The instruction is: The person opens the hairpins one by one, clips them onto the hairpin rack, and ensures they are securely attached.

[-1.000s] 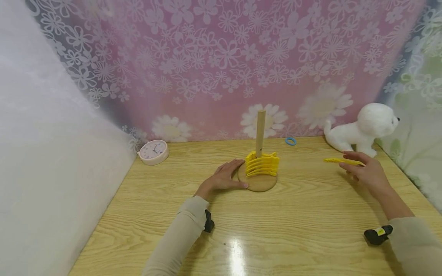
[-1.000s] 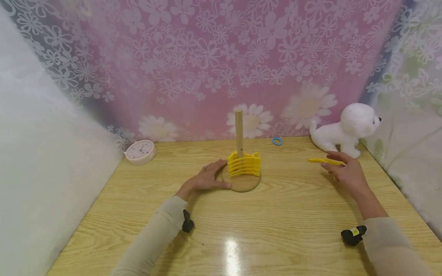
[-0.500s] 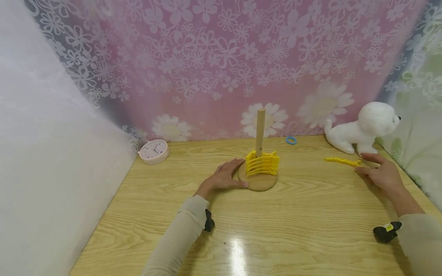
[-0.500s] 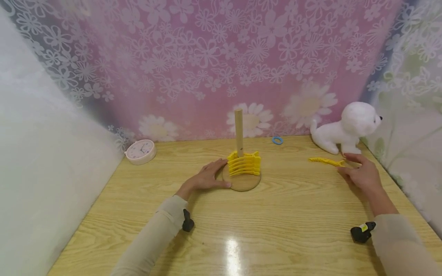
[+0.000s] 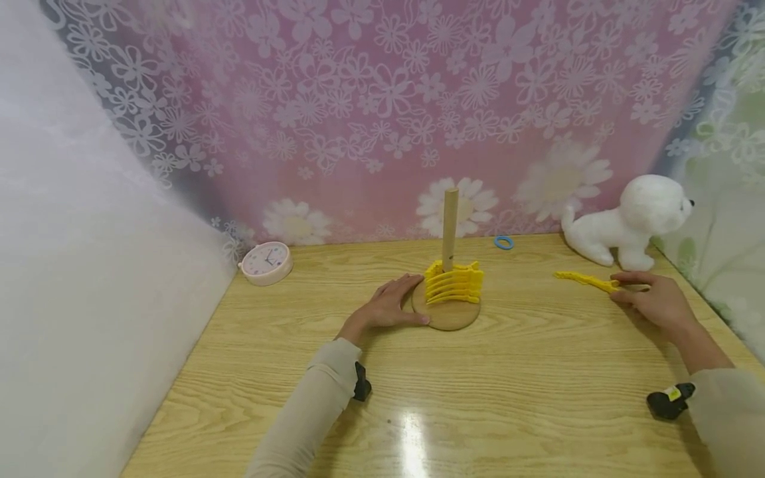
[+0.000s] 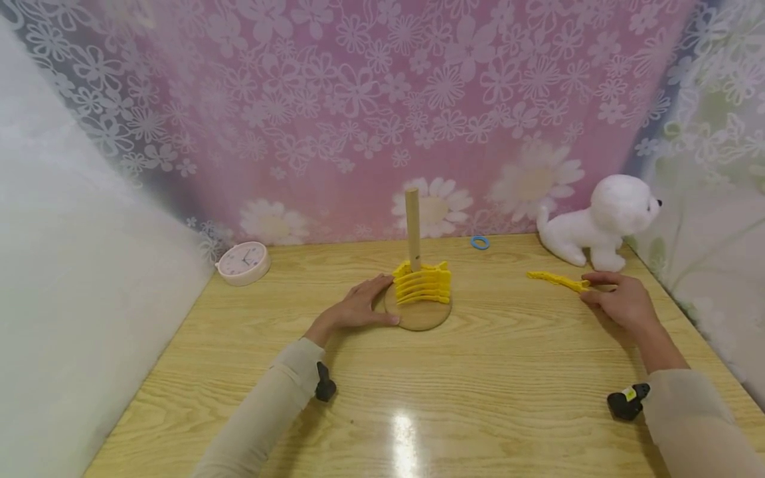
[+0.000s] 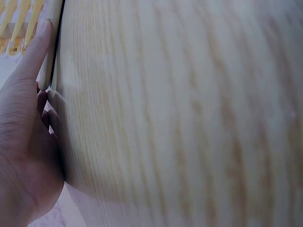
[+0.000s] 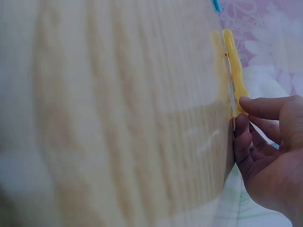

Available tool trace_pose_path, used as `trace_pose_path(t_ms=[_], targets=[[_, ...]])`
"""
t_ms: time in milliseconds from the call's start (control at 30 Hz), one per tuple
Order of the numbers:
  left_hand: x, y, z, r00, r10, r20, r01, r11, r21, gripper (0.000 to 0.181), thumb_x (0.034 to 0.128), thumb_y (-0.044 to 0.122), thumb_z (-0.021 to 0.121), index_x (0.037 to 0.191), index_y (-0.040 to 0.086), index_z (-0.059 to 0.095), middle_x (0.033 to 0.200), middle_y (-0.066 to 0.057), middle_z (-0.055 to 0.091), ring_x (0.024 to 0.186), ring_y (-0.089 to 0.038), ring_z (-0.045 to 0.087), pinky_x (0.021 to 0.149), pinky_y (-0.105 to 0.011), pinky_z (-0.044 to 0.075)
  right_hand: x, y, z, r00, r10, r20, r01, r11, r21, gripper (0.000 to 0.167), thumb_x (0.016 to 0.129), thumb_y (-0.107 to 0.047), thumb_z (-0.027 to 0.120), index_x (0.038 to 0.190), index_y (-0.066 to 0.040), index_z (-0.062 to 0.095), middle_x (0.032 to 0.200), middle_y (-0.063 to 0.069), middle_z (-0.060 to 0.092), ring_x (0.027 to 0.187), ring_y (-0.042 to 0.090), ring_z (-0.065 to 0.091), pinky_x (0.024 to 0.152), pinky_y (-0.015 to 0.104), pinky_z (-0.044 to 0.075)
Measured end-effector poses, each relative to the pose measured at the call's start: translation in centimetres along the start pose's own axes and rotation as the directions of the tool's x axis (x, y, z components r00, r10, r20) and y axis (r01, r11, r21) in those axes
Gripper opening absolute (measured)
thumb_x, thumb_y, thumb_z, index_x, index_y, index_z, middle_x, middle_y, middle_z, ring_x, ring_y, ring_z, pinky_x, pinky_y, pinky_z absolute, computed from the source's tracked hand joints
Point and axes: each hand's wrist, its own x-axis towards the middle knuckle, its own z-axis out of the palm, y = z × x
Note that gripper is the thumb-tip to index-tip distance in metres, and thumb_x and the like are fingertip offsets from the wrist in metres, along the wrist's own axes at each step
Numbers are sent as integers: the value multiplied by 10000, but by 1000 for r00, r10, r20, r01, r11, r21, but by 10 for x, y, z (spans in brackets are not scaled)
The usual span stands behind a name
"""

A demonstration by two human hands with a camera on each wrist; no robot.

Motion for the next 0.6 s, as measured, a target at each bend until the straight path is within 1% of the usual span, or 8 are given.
trace_pose_path(t_ms=[100,200,233,300,400,533,567,600], targets=[[-1,1,-1,1000,-2,3,2,1000,-3,1026,872,682,718,1673,387,149,1759,41,53,1614,-155,7,1294,-503,33,-2,-3,0,1000,-8,2,8,1000,2,531,999,-313,726,1352,59,592,848,-208,648,658,79,573,529,278,504],[-1,2,-1,1000,3,-3,-3,1000,-8,1021,873,681,719,1673,376,164,1758,24,67,1616,-174,18,1291,-514,37,-3,-6,1,999,-25,-24,24,999,-25,541,1016,-311,697,1369,78,565,876,-263,606,716,42,574,567,256,522],[-2,3,-2,1000,3,-1,-3,1000,-10,1019,876,674,721,1674,371,165,1758,17,69,1616,-183,20,1291,-517,37,-4,-6,1,999,-32,-32,31,999,-27,531,1024,-304,684,1375,76,562,880,-252,612,729,26,577,577,247,527],[-1,1,-1,1000,7,-6,-7,1000,-12,1027,868,695,713,1675,367,169,1758,8,73,1617,-200,25,1288,-528,40,-4,-8,2,998,-46,-52,45,999,-19,522,1046,-282,649,1411,75,544,909,-293,586,744,-3,581,590,232,534],[-2,1,-1,1000,9,-6,-10,1000,-25,1032,858,720,703,1673,375,172,1758,9,67,1618,-218,17,1286,-541,30,-7,-13,5,996,-58,-71,63,995,76,363,1064,-220,613,1392,-63,611,922,-317,597,735,-17,609,587,214,536],[-1,1,0,1000,0,5,0,1000,-29,1035,861,704,712,1674,383,159,1758,25,43,1617,-214,-3,1290,-521,8,-11,-26,10,986,-125,-108,145,966,213,270,1060,-84,590,1307,-166,662,960,-264,647,705,36,645,564,210,535],[0,0,0,1000,-3,5,3,1000,-27,1035,860,705,712,1674,386,158,1758,30,42,1617,-213,-4,1290,-518,8,-11,-30,12,982,-147,-120,172,958,230,272,1055,-58,589,1294,-154,674,967,-248,657,704,41,646,561,207,534],[1,-2,1,1000,-5,3,5,1000,-20,1037,860,700,715,1674,384,157,1758,30,43,1617,-211,-2,1290,-510,10,-12,-34,14,975,-173,-135,202,949,244,280,1048,-30,590,1301,-111,675,986,-244,656,702,39,648,558,202,534]])
